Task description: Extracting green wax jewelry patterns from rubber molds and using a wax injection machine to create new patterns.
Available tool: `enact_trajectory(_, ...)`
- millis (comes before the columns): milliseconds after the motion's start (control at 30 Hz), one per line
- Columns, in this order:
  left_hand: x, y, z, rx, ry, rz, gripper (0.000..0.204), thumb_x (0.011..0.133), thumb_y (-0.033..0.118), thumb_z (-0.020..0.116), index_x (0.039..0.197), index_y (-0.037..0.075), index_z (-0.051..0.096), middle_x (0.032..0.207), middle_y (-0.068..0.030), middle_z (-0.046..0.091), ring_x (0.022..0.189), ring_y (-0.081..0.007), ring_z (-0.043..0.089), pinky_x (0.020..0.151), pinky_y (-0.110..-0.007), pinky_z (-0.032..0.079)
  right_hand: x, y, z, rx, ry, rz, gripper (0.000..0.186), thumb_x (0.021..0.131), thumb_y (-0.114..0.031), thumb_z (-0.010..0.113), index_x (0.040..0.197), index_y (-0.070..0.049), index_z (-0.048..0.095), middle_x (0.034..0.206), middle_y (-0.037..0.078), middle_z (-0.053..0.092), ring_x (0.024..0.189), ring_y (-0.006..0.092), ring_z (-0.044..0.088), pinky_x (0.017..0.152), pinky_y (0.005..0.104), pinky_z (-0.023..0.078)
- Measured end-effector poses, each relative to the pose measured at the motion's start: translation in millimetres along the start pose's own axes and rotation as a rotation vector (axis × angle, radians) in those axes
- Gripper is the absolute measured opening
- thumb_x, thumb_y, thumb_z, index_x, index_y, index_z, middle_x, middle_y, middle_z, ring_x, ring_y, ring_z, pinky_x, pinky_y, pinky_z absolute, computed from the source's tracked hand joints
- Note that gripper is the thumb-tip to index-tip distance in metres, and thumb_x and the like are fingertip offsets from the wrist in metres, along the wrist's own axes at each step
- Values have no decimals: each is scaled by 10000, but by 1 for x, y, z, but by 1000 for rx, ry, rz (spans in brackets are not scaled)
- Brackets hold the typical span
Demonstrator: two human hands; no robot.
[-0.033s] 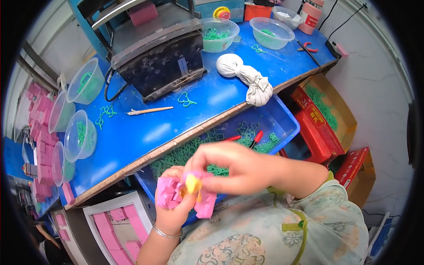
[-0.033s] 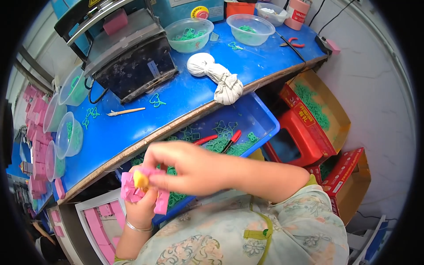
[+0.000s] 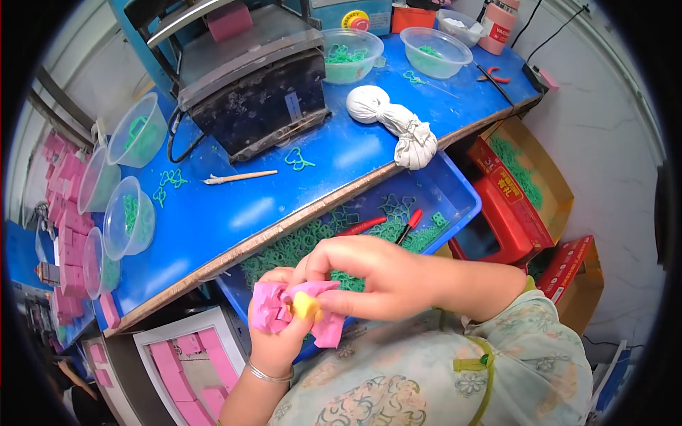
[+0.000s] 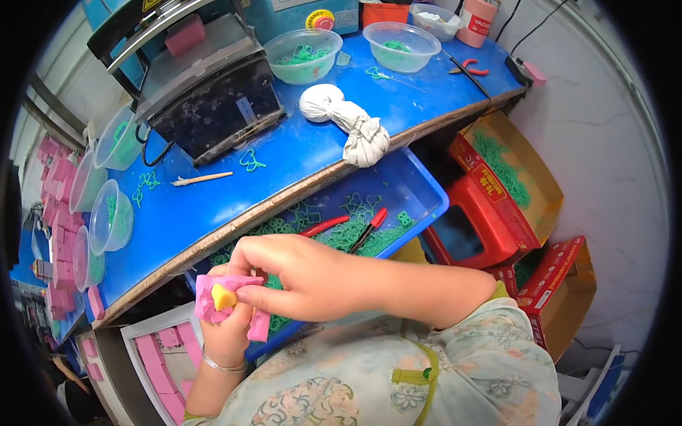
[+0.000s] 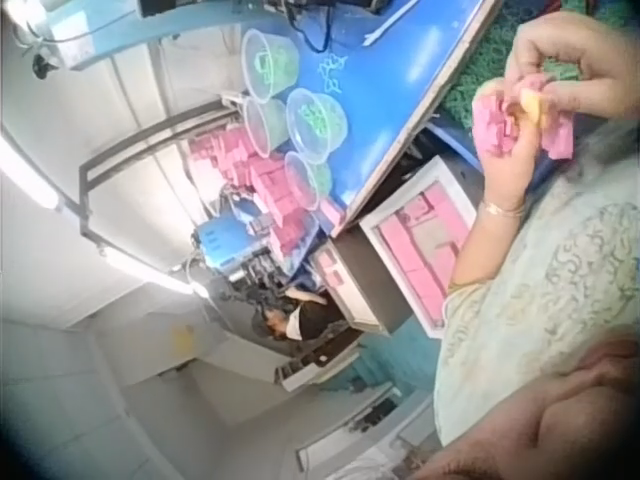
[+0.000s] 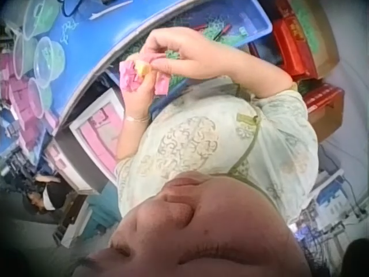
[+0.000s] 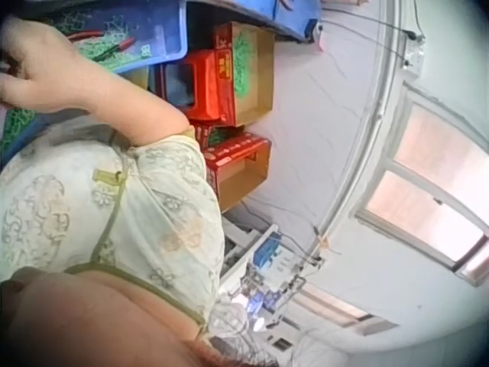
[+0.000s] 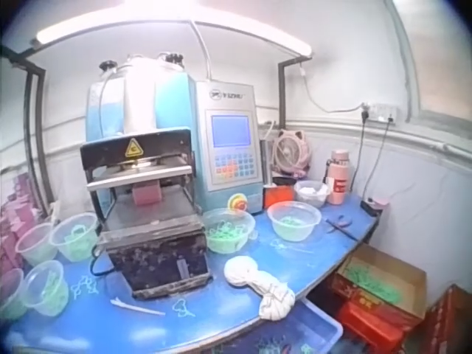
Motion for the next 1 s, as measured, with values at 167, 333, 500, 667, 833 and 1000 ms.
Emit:
enact_trajectory(167, -3, -3, 2, -222, 141, -49, 435, 697, 14, 679, 1070, 10, 454, 1016, -124, 571, 912, -174, 572, 804, -296, 465, -12, -2, 13, -108, 49, 27, 144, 867, -124, 552, 938, -2, 524, 909, 96, 590, 881, 148, 573, 778, 317, 455)
enact_trajectory(333, 5, -22, -8, -125, 160, -148, 380, 739, -27, 644, 1099, -23, 522, 1057, -136, 585, 911, -186, 593, 803, -304, 484, -18, 32, 15, 520, 303, 244, 144, 907, -152, 511, 961, -28, 460, 839, 42, 562, 755, 100, 564, 629, 235, 460)
enact_trajectory(500, 4, -25, 1, -204, 71, -264, 298, 786, -24, 605, 1066, -22, 503, 1023, -126, 594, 827, -191, 624, 733, -328, 519, -23, 34, -8, 353, 422, 301, 180, 898, -170, 538, 991, -25, 487, 786, 18, 563, 624, 53, 551, 522, 185, 443)
enact_trajectory(667, 3, -38, 0, -49, 8, -266, 307, 779, -35, 607, 1055, -16, 473, 909, -83, 578, 784, -161, 606, 706, -282, 508, -22, 37, -16, 208, 390, 349, 127, 871, -133, 576, 927, -22, 549, 780, 12, 560, 604, 46, 535, 516, 188, 438)
enact_trajectory(833, 3, -16, 4, 537, 4, -188, 253, 686, -20, 696, 888, 18, 548, 796, -56, 578, 739, -133, 554, 657, -264, 461, -16, 26, -20, -319, 349, 100, 98, 811, -99, 633, 852, -16, 603, 719, 47, 558, 617, 95, 559, 507, 218, 437)
enact_trajectory(1000, 3, 5, 9, 1009, -35, 378, 375, 591, -58, 702, 932, -6, 557, 776, -73, 563, 677, -174, 537, 546, -264, 452, -17, 19, -23, -501, 273, -59, 113, 750, -78, 657, 846, -31, 622, 729, 67, 566, 620, 205, 576, 524, 293, 453)
Point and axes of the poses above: each hand's wrist, its own x-axis towards the middle knuckle, its own z-axis out of the palm, y = z × x, the point moved 5 cm from there along x, towards the middle knuckle
